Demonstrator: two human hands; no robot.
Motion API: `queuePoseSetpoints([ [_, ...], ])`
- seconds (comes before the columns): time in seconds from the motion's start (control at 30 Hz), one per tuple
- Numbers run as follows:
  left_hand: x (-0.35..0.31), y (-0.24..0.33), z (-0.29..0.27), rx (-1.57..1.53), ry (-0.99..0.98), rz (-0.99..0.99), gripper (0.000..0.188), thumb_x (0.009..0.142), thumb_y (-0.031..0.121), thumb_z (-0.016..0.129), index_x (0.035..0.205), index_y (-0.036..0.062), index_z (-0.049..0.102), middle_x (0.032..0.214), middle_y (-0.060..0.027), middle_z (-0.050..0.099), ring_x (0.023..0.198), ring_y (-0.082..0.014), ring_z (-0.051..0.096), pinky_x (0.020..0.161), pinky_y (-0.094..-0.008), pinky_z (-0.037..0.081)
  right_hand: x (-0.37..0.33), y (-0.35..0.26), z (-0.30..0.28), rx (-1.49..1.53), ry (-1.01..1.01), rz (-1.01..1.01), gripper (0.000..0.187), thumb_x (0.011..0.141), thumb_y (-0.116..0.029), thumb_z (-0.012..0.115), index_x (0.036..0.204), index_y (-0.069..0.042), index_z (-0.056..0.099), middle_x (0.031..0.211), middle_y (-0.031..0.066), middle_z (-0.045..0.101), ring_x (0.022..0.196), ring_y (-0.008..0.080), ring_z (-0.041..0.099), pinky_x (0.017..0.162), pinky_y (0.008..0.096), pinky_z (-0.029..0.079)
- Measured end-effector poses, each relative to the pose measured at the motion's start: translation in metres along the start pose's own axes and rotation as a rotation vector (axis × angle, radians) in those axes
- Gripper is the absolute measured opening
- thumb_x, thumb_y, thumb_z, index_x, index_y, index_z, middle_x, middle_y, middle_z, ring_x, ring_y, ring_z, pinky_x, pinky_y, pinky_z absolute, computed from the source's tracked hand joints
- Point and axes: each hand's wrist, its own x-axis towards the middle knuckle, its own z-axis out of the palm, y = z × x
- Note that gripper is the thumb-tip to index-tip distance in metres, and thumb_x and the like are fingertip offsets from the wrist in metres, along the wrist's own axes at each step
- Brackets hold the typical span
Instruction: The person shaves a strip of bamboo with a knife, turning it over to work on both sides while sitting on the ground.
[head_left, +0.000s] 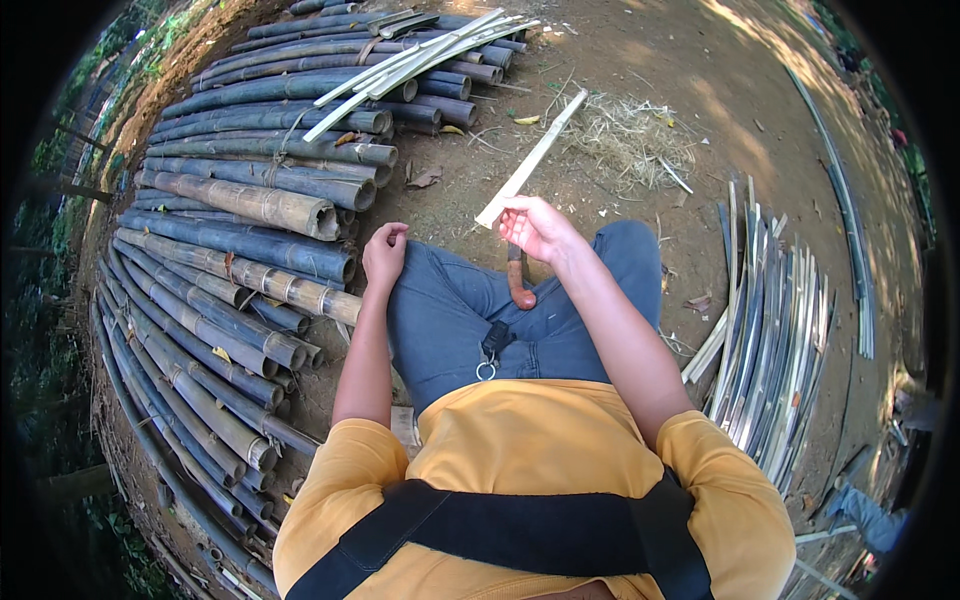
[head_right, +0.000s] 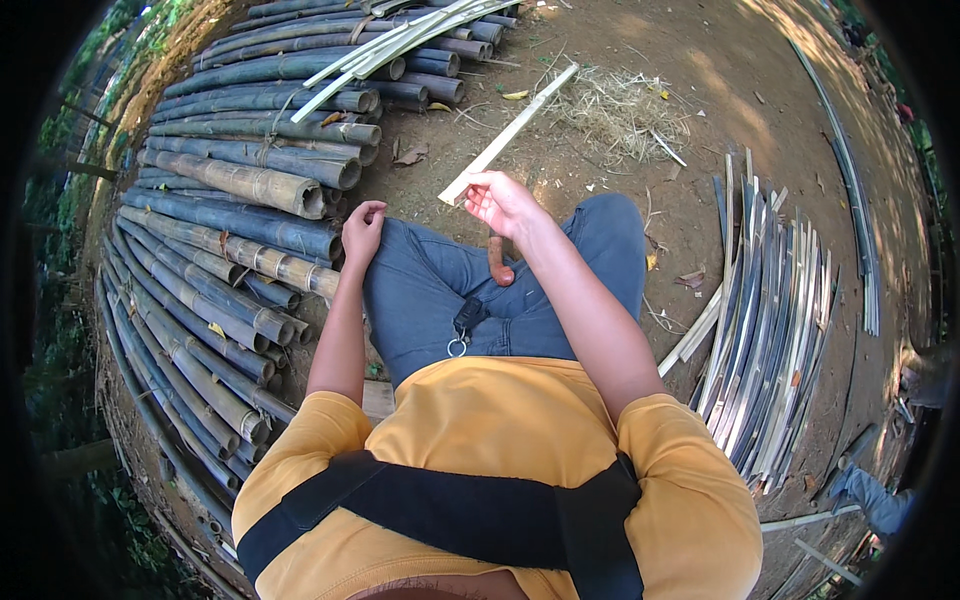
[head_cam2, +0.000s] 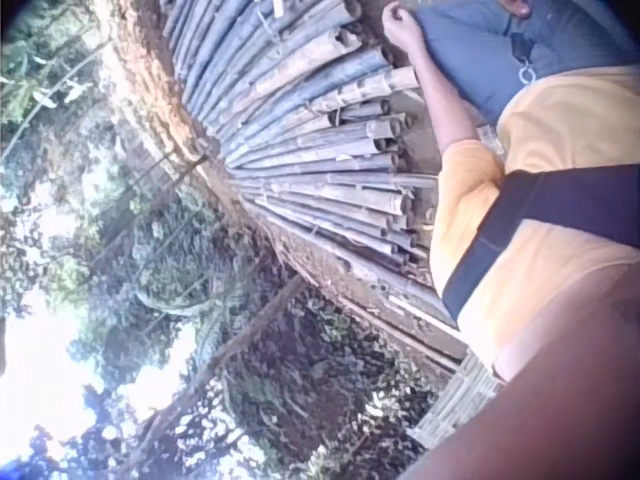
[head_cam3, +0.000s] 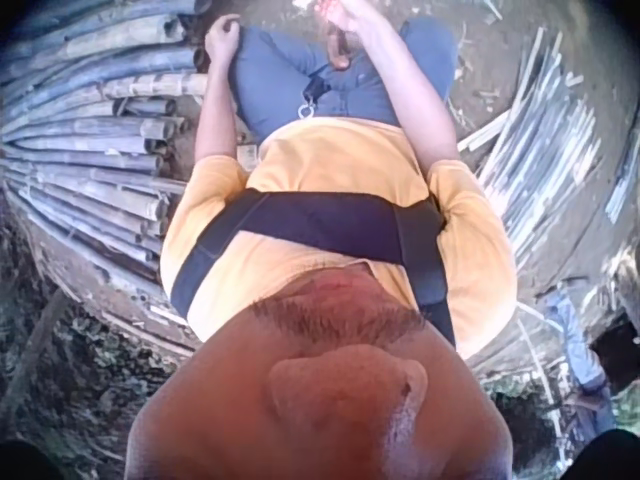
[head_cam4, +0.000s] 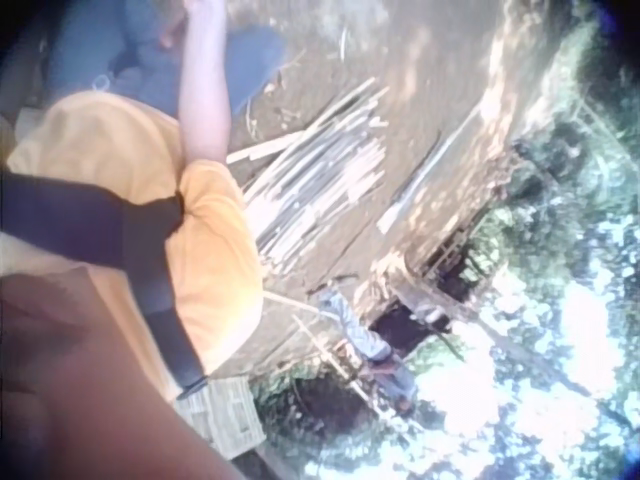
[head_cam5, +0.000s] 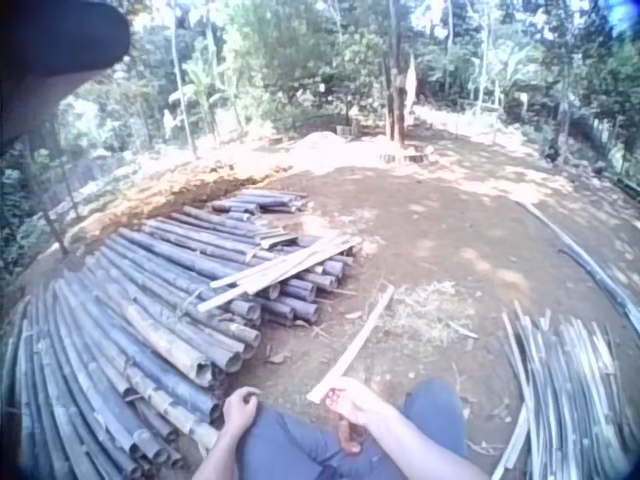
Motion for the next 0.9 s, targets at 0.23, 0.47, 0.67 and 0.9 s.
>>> queuePoseSetpoints([
  [0.23,-0.014,0.039,0.013,0.203,-0.023,0.079,0.028,0.080,0.018,0.070,0.108,0.0155,0.071,0.105,-0.0058,0.069,0.100,-0.0203,0.066,0.088,-0.0379,0.051,-0.017,-0.021,0.061,0.082,-0.183,0.028,0.012,0.095,-0.006,0.061,0.103,0.002,0.062,0.089,0.0072,0.062,0.081,0.0142,0.059,0.076,0.0287,0.053],
  [0.47,-0.023,0.087,0.041,-0.334,-0.028,0.392,0.046,0.087,0.020,0.067,0.127,0.0023,0.052,0.118,-0.0149,0.063,0.109,-0.0244,0.062,0.089,-0.0374,0.049,-0.044,0.007,0.139,0.025,-0.225,0.022,0.013,0.093,-0.010,0.066,0.104,-0.003,0.064,0.092,0.0038,0.063,0.082,0.0117,0.059,0.075,0.0280,0.053],
  [0.67,-0.014,0.145,0.029,-1.312,-0.002,0.056,0.058,0.091,0.030,0.061,0.140,0.0057,0.043,0.146,-0.0164,0.045,0.133,-0.0273,0.044,0.106,-0.0388,0.037,-0.041,0.039,0.153,-0.116,-0.149,0.065,0.018,0.091,-0.017,0.071,0.103,-0.005,0.064,0.091,0.0007,0.063,0.081,0.0102,0.060,0.072,0.0267,0.051],
  [0.9,0.008,0.140,0.023,-0.921,0.101,0.129,0.032,0.100,0.026,0.055,0.123,0.0056,0.050,0.124,-0.0127,0.061,0.114,-0.0195,0.057,0.093,-0.0366,0.046,-0.051,0.025,0.127,-0.421,-0.264,0.068,0.034,0.098,-0.036,0.061,0.108,-0.004,0.064,0.093,0.0034,0.065,0.073,0.0094,0.061,0.065,0.0256,0.051],
])
